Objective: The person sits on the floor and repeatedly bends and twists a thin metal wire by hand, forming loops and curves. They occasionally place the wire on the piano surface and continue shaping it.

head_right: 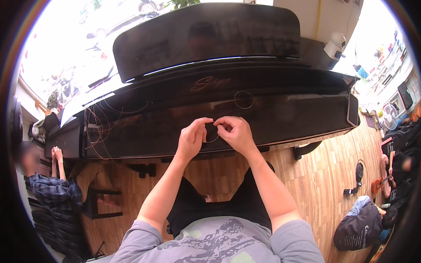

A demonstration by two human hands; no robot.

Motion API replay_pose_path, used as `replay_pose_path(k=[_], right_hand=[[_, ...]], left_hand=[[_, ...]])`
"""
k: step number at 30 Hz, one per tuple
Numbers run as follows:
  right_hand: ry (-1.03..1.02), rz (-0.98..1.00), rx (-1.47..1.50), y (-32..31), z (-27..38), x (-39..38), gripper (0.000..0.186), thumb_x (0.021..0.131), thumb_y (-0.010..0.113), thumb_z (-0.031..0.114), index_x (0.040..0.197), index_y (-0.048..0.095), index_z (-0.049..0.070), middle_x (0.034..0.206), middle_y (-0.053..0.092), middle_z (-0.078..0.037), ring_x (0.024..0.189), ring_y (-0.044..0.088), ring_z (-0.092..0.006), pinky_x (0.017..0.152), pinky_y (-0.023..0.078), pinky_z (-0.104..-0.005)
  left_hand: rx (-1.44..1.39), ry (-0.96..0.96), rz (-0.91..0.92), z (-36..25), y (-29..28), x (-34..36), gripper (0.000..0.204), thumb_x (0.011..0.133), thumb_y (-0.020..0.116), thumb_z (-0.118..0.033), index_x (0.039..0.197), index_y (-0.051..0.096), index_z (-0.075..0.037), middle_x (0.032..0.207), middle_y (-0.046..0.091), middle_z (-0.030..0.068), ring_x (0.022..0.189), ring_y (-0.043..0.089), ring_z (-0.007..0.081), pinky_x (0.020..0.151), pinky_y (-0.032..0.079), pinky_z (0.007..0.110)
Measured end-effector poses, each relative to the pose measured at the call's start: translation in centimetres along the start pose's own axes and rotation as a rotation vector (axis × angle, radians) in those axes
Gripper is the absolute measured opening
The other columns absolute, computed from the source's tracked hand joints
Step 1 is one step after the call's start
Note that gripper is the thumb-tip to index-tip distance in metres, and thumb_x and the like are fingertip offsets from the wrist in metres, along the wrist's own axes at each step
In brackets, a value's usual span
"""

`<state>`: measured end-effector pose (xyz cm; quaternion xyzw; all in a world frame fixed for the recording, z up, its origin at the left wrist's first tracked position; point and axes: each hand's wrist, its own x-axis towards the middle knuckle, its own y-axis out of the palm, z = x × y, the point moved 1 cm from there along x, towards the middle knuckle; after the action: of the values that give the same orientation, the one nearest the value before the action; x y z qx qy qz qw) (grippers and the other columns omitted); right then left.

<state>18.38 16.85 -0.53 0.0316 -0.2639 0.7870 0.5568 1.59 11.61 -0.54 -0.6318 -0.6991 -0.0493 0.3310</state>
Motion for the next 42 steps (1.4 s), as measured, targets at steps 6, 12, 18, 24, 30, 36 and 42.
replay_pose_path(k=[6, 12, 18, 24, 30, 36, 42], right_hand=[[0.198, 0.269, 0.502, -2.3, 0.2, 0.3, 0.015, 0.089, 0.06, 0.005, 0.099, 0.068, -0.002, 0.085, 0.069, -0.007, 0.08, 0.064, -0.0116, 0.075, 0.05, -0.0243], [0.224, 0.406, 0.534, -2.7, -0.2, 0.7, 0.015, 0.089, 0.061, 0.006, 0.1, 0.067, -0.002, 0.092, 0.068, -0.007, 0.085, 0.066, -0.0135, 0.08, 0.051, -0.0253], [0.192, 0.292, 0.474, -1.8, -0.4, 0.5, 0.011, 0.086, 0.063, 0.005, 0.095, 0.067, -0.001, 0.085, 0.067, -0.004, 0.078, 0.062, -0.0095, 0.073, 0.049, -0.023], [0.075, 0.107, 0.193, -0.2, -0.7, 0.0, 0.013, 0.078, 0.064, 0.008, 0.088, 0.068, 0.001, 0.062, 0.06, -0.001, 0.057, 0.051, -0.0064, 0.055, 0.041, -0.0233], [0.051, 0.048, 0.128, -0.1, -0.3, 0.0, 0.013, 0.079, 0.064, 0.007, 0.089, 0.068, 0.001, 0.063, 0.062, -0.002, 0.056, 0.051, -0.0065, 0.054, 0.041, -0.0232], [0.051, -0.045, 0.186, 0.3, -0.8, -0.1, 0.015, 0.081, 0.064, 0.008, 0.093, 0.069, 0.001, 0.068, 0.064, -0.003, 0.059, 0.053, -0.0082, 0.056, 0.042, -0.0236], [0.016, -0.022, 0.125, 0.1, -0.4, -0.1, 0.013, 0.081, 0.066, 0.008, 0.09, 0.071, 0.001, 0.071, 0.066, -0.005, 0.059, 0.053, -0.0089, 0.056, 0.042, -0.0244]], left_hand=[[-0.164, -0.195, -0.015, 0.6, -0.3, 0.5, 0.023, 0.101, 0.041, -0.012, 0.11, 0.061, -0.006, 0.055, 0.045, 0.0008, 0.049, 0.047, 0.0081, 0.049, 0.039, 0.024], [-0.189, -0.23, 0.023, 0.8, -0.2, 0.7, 0.024, 0.101, 0.041, -0.012, 0.109, 0.062, -0.007, 0.055, 0.047, 0.0, 0.05, 0.047, 0.0073, 0.049, 0.039, 0.024], [-0.115, -0.173, 0.0, 0.5, -0.1, 0.5, 0.024, 0.092, 0.056, -0.011, 0.115, 0.062, -0.008, 0.072, 0.057, 0.0038, 0.053, 0.051, 0.0087, 0.051, 0.042, 0.024], [0.265, 0.149, -0.169, -0.9, 0.1, 0.0, 0.049, 0.069, 0.076, -0.009, 0.116, 0.064, -0.008, 0.1, 0.057, 0.0087, 0.065, 0.056, 0.0129, 0.057, 0.046, 0.024], [0.236, 0.141, -0.191, -0.6, 0.0, 0.3, 0.04, 0.07, 0.073, -0.009, 0.11, 0.067, -0.007, 0.092, 0.062, 0.0074, 0.069, 0.06, 0.0151, 0.061, 0.048, 0.027], [0.211, 0.01, -0.113, 0.1, 0.2, 1.0, 0.032, 0.074, 0.07, -0.008, 0.106, 0.067, -0.006, 0.073, 0.064, 0.0011, 0.069, 0.06, 0.0134, 0.058, 0.044, 0.026], [0.096, -0.148, -0.095, -0.2, 0.3, 0.8, 0.024, 0.075, 0.07, -0.011, 0.098, 0.068, -0.005, 0.061, 0.053, 0.0019, 0.055, 0.05, 0.0128, 0.057, 0.041, 0.027]])
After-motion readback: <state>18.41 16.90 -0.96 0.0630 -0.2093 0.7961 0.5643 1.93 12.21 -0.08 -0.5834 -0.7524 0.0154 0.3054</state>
